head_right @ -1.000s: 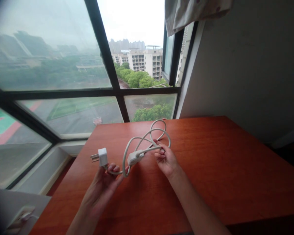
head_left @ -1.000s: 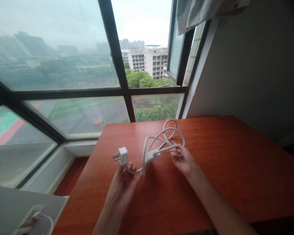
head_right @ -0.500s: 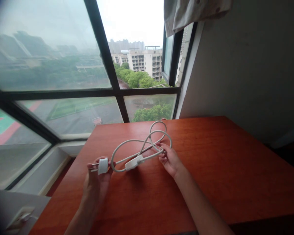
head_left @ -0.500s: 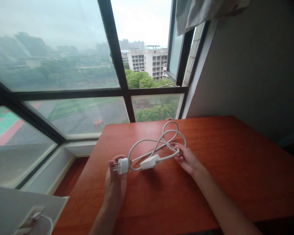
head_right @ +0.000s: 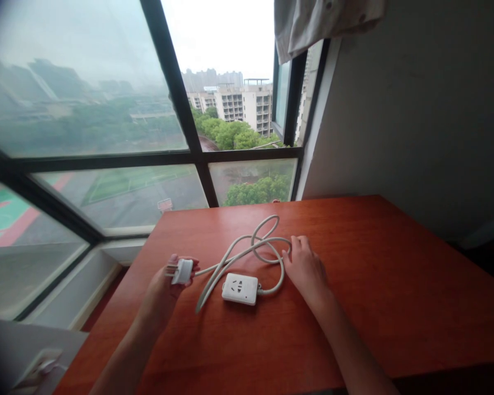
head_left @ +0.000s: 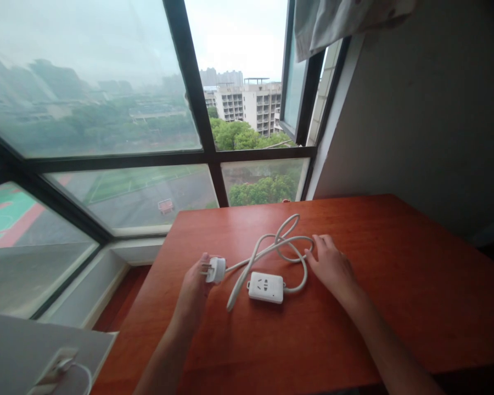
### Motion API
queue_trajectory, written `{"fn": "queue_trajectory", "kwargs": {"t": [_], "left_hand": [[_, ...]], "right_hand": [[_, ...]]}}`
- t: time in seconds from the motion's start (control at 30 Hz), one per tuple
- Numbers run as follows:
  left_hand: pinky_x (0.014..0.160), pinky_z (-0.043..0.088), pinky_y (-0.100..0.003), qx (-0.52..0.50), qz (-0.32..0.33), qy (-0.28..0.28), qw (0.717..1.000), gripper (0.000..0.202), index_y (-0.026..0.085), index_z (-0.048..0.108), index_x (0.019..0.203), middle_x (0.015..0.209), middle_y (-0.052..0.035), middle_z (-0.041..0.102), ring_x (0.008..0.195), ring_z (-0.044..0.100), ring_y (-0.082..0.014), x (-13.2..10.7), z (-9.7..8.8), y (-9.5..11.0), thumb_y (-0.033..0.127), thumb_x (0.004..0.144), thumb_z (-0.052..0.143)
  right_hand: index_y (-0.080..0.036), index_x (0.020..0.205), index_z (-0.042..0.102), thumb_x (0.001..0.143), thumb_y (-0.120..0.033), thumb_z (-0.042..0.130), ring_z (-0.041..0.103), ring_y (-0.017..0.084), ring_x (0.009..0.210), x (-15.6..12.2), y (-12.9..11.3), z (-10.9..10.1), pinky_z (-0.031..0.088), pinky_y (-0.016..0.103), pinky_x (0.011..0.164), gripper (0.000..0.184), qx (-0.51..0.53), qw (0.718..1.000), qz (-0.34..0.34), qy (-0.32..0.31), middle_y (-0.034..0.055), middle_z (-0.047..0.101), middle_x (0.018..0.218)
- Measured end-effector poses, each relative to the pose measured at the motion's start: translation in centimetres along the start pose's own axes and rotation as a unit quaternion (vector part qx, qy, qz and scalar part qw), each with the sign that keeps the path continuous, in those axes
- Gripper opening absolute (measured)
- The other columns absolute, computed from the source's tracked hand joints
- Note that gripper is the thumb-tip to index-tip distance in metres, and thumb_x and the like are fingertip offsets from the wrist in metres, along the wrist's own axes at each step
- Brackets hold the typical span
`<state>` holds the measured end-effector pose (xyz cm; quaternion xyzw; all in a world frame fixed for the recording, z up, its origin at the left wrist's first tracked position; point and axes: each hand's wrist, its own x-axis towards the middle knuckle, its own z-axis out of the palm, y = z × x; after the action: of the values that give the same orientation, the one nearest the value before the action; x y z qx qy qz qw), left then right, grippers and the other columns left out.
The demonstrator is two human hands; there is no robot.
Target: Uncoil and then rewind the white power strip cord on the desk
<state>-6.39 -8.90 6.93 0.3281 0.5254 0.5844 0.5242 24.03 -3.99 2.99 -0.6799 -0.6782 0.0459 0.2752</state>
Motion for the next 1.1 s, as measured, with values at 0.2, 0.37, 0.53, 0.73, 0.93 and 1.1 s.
{"fn": "queue_trajectory", "kwargs": {"t": [0.2,0.37,0.53,0.73,0.93,1.1], "left_hand": [[0.049,0.034,-0.021,0.017,0.000,-0.067,0.998,0.057,0.015,0.055,0.068,0.062,0.0015,0.048,0.053,0.041,-0.0098,-0.8,0.3,-0.3,0.072,0.072,0.060],[0.056,0.038,-0.023,-0.046,0.059,-0.105,0.992,0.057,0.017,0.050,0.065,0.064,0.0013,0.045,0.059,0.040,-0.0112,-1.0,1.0,-1.2,0.072,0.075,0.054],[0.057,0.036,-0.021,0.098,0.052,-0.110,0.988,0.030,0.016,0.060,0.081,0.073,-0.0003,0.053,0.064,0.044,-0.0117,-1.2,0.6,-0.9,0.045,0.076,0.069],[0.061,0.038,-0.023,0.334,0.084,-0.193,0.919,0.028,0.016,0.066,0.087,0.072,-0.0011,0.059,0.066,0.049,-0.0141,-1.3,-0.2,1.2,0.043,0.083,0.059],[0.055,0.031,-0.021,0.463,0.079,-0.302,0.830,0.022,0.018,0.066,0.073,0.067,0.0004,0.060,0.060,0.047,-0.0134,-2.1,0.4,2.2,0.039,0.080,0.063],[0.052,0.027,-0.021,0.458,0.086,-0.325,0.823,0.011,0.019,0.064,0.067,0.061,0.0014,0.057,0.055,0.042,-0.0128,-2.4,0.5,1.4,0.027,0.072,0.069]], "right_hand": [[-0.020,0.107,0.055,0.091,-0.035,0.052,0.059,0.018,0.079,-2.4,-1.3,-3.2,0.048,0.029,0.072,0.023,0.093,0.984,-0.143,0.048,0.0073,0.059,0.098],[-0.020,0.086,0.051,0.092,-0.025,0.049,0.054,0.013,0.062,-4.6,-2.2,-2.4,0.043,0.025,0.062,0.008,0.146,0.975,-0.163,0.035,0.0003,0.055,0.075],[-0.020,0.083,0.050,0.092,-0.019,0.047,0.055,0.013,0.066,-7.1,-3.6,-1.8,0.041,0.025,0.064,0.010,0.167,0.962,-0.216,-0.031,0.0005,0.056,0.075],[-0.021,0.082,0.056,0.090,-0.023,0.054,0.057,0.015,0.071,-8.5,-4.7,-2.8,0.040,0.026,0.066,0.008,0.137,0.954,-0.236,-0.125,0.0011,0.059,0.078],[-0.022,0.087,0.062,0.085,-0.032,0.063,0.061,0.020,0.080,-9.0,-5.1,-3.8,0.044,0.029,0.069,0.010,0.059,0.957,-0.211,-0.191,0.0036,0.066,0.086],[-0.024,0.109,0.062,0.080,-0.035,0.068,0.062,0.026,0.095,-10.6,-4.6,-2.6,0.050,0.036,0.078,0.031,0.041,0.959,-0.204,-0.190,0.0078,0.067,0.104]]}}
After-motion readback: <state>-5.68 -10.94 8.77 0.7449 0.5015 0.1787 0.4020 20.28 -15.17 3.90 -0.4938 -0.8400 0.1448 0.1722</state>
